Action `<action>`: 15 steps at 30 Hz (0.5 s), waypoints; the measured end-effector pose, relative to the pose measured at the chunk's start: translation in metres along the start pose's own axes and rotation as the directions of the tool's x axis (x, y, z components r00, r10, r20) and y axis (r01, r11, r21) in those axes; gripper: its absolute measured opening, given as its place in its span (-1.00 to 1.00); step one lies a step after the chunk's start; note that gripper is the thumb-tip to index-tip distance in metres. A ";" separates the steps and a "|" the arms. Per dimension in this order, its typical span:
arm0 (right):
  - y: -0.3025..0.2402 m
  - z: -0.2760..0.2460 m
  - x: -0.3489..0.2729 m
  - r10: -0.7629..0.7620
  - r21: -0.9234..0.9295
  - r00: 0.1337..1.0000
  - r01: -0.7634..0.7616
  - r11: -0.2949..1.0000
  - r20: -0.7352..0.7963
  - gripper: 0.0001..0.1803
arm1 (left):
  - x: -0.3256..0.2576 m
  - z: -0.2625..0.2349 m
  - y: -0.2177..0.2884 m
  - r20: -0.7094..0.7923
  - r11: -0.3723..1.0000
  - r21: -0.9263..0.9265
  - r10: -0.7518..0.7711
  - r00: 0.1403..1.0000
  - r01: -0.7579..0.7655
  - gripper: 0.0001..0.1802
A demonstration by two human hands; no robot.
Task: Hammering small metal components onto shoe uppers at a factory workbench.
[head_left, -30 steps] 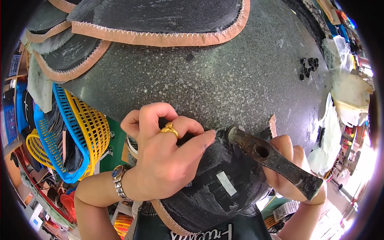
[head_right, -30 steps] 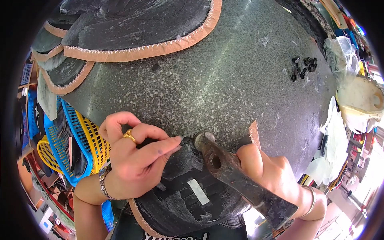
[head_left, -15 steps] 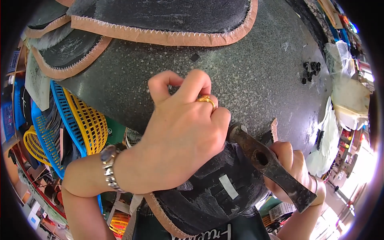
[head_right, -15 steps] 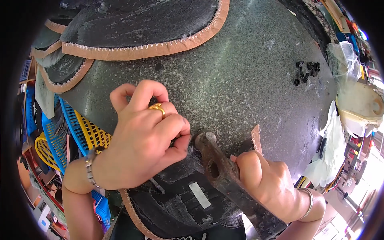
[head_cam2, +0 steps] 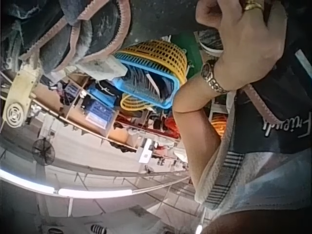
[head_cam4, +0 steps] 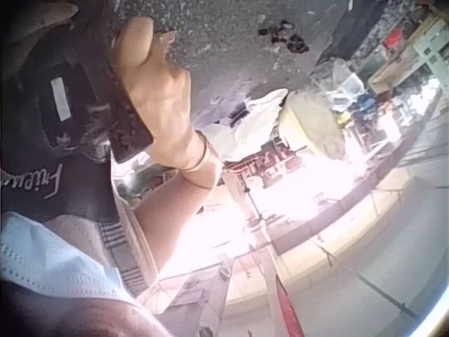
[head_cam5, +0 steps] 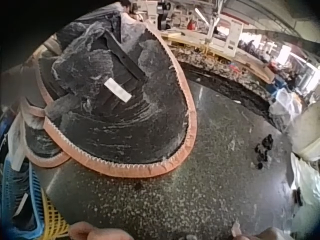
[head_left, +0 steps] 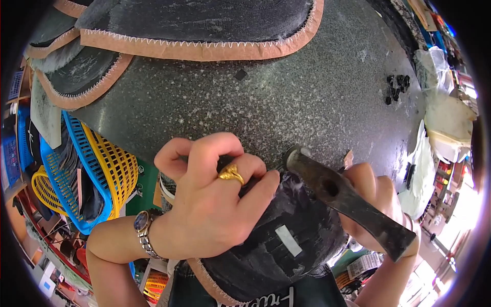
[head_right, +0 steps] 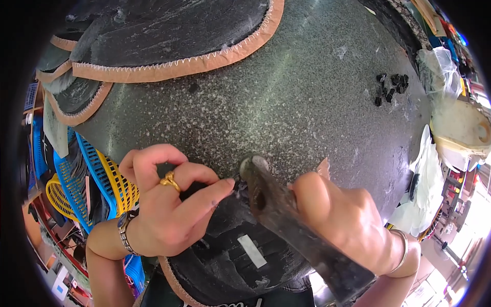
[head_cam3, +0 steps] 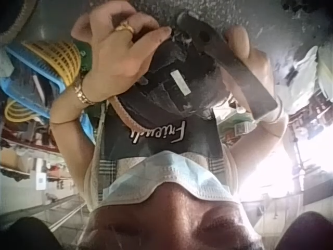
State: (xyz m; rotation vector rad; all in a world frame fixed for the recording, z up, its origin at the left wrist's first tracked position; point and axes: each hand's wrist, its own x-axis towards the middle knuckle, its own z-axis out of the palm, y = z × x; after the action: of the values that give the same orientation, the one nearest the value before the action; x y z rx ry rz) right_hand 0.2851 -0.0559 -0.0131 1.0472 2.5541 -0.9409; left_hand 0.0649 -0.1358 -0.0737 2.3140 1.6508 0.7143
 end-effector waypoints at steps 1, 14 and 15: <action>0.000 -0.005 0.006 0.003 -0.002 1.000 -0.003 1.000 -0.001 -0.84 | 0.000 0.000 0.000 -0.009 0.998 0.055 0.027 1.000 -0.026 -0.69; -0.016 -0.017 0.023 -0.247 -0.324 0.968 0.223 0.920 -0.035 -0.80 | -0.003 0.006 0.001 -0.073 0.996 0.069 0.058 0.996 -0.052 -0.73; -0.018 -0.017 0.022 -0.247 -0.331 0.969 0.226 0.916 -0.021 -0.80 | -0.005 0.005 0.001 -0.073 0.996 0.070 0.053 0.996 -0.048 -0.73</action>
State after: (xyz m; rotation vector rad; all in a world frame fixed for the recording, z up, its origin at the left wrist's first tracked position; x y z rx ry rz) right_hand 0.2576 -0.0421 -0.0007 0.6942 2.8058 -0.5082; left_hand 0.0673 -0.1403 -0.0788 2.4120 1.6787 0.7751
